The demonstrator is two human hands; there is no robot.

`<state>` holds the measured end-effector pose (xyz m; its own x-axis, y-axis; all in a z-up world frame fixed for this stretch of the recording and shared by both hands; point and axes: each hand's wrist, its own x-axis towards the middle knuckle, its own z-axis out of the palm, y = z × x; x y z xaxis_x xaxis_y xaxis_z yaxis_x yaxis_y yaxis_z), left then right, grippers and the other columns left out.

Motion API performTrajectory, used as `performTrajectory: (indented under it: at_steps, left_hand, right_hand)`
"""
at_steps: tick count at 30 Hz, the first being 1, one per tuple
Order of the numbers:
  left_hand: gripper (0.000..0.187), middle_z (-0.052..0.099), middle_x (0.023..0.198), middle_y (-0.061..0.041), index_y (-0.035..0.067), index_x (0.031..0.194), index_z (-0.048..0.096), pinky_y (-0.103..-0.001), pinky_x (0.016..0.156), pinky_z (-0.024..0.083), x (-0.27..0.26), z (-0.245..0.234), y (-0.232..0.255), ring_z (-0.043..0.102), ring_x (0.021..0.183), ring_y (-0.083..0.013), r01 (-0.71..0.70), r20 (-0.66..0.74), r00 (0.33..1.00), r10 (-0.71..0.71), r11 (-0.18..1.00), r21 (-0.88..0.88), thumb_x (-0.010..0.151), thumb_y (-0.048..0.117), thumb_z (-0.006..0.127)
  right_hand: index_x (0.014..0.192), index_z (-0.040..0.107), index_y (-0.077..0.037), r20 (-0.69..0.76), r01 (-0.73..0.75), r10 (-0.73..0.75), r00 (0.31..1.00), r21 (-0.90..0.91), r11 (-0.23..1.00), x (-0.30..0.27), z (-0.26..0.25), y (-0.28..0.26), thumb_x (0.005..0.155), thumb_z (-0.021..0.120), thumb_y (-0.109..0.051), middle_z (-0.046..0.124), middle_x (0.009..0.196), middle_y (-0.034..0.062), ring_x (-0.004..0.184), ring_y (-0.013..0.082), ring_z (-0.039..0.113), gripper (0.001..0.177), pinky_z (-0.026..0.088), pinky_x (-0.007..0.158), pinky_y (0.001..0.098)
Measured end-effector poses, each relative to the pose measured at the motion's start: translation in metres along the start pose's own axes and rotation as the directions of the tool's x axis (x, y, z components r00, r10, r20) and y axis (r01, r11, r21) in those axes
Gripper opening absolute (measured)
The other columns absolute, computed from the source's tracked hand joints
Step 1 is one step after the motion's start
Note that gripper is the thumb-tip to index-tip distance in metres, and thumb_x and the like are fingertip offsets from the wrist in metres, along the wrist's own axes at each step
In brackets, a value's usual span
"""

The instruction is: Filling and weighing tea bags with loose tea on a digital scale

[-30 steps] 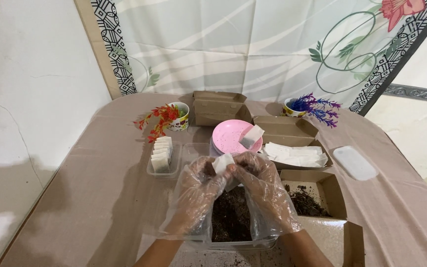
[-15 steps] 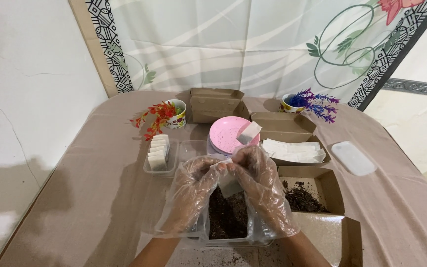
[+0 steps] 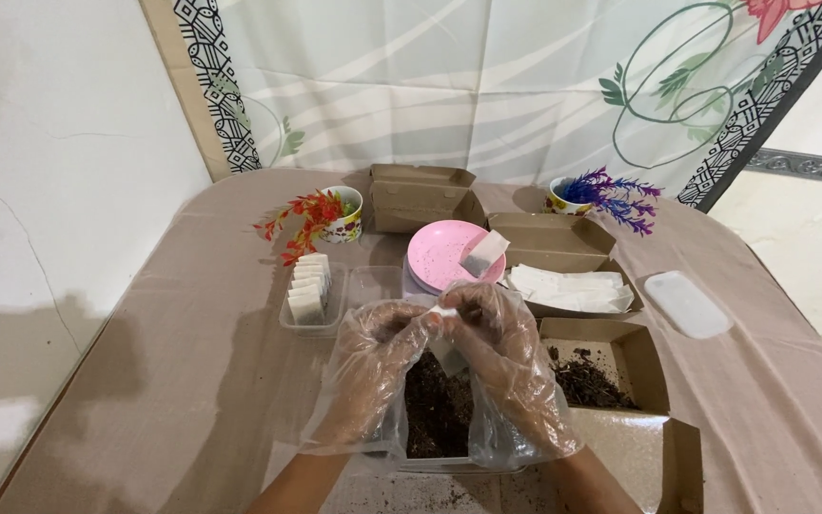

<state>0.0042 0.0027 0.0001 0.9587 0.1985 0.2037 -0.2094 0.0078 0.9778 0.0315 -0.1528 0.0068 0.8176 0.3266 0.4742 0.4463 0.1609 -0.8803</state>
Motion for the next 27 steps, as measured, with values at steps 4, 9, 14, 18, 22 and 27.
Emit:
performTrajectory:
  at_steps: [4, 9, 14, 18, 22, 27]
  left_hand:
    - [0.021, 0.082, 0.087, -0.004, 0.009, 0.087, 0.083, -0.027, 0.082, 0.062, 0.001, 0.001, -0.008, 0.077, 0.085, -0.0135, -0.080, -0.017, 0.997, 0.080, 0.997, 0.022, 0.081, 0.030, 0.081]
    - [0.024, 0.084, 0.089, -0.007, 0.007, 0.092, 0.081, -0.027, 0.082, 0.067, -0.002, 0.002, -0.001, 0.080, 0.086, -0.0158, -0.149, 0.036, 0.988, 0.153, 0.984, -0.094, 0.082, 0.029, 0.079]
    - [0.018, 0.084, 0.084, -0.001, 0.013, 0.082, 0.083, -0.026, 0.085, 0.063, 0.001, 0.003, -0.009, 0.078, 0.083, -0.0107, -0.151, -0.046, 0.987, 0.152, 0.988, 0.015, 0.079, 0.031, 0.083]
    - [0.023, 0.083, 0.098, -0.008, 0.007, 0.099, 0.082, -0.025, 0.084, 0.064, 0.005, 0.004, -0.020, 0.078, 0.091, -0.0141, -0.224, -0.033, 0.974, 0.223, 0.974, -0.033, 0.085, 0.025, 0.078]
    - [0.015, 0.075, 0.099, -0.006, 0.007, 0.104, 0.070, -0.025, 0.079, 0.062, -0.005, 0.002, -0.004, 0.071, 0.088, -0.0137, -0.328, 0.003, 0.944, 0.329, 0.944, -0.044, 0.093, 0.017, 0.072]
    - [0.005, 0.073, 0.100, -0.005, 0.008, 0.100, 0.068, -0.028, 0.086, 0.061, -0.007, 0.001, 0.006, 0.072, 0.094, -0.0156, -0.469, 0.056, 0.881, 0.469, 0.883, -0.018, 0.097, 0.007, 0.065]
  right_hand:
    - [0.095, 0.066, -0.005, -0.045, 0.010, -0.018, 0.999, -0.176, 0.984, 0.001, 0.003, -0.009, 0.092, 0.069, -0.029, 0.068, 0.074, 0.0062, 0.052, 0.0128, 0.067, 0.025, 0.059, 0.046, 0.0237]
    - [0.095, 0.066, -0.003, -0.095, -0.030, 0.015, 0.995, -0.155, 0.987, -0.002, 0.002, -0.002, 0.092, 0.068, -0.025, 0.069, 0.087, 0.0104, 0.053, 0.0159, 0.071, 0.022, 0.064, 0.045, 0.0241]
    - [0.091, 0.067, -0.009, 0.029, 0.207, -0.231, 0.972, -0.569, 0.796, 0.002, -0.005, 0.000, 0.098, 0.057, -0.036, 0.066, 0.088, 0.0062, 0.084, 0.0211, 0.061, 0.030, 0.050, 0.078, 0.0371]
    - [0.084, 0.066, -0.007, 0.018, 0.275, -0.319, 0.948, -0.555, 0.785, 0.002, -0.007, 0.007, 0.097, 0.060, -0.022, 0.065, 0.083, 0.0061, 0.079, 0.0214, 0.060, 0.021, 0.048, 0.075, 0.0368]
    - [0.105, 0.065, -0.004, -0.087, 0.057, -0.077, 0.993, -0.217, 0.975, -0.002, -0.007, 0.009, 0.095, 0.064, -0.019, 0.066, 0.095, 0.0089, 0.078, 0.0157, 0.064, 0.018, 0.053, 0.064, 0.0244]
    - [0.091, 0.068, -0.009, -0.093, -0.037, -0.003, 0.996, -0.423, 0.905, 0.004, -0.013, 0.009, 0.093, 0.060, -0.045, 0.070, 0.084, 0.0053, 0.075, 0.0178, 0.067, 0.037, 0.058, 0.068, 0.0300]
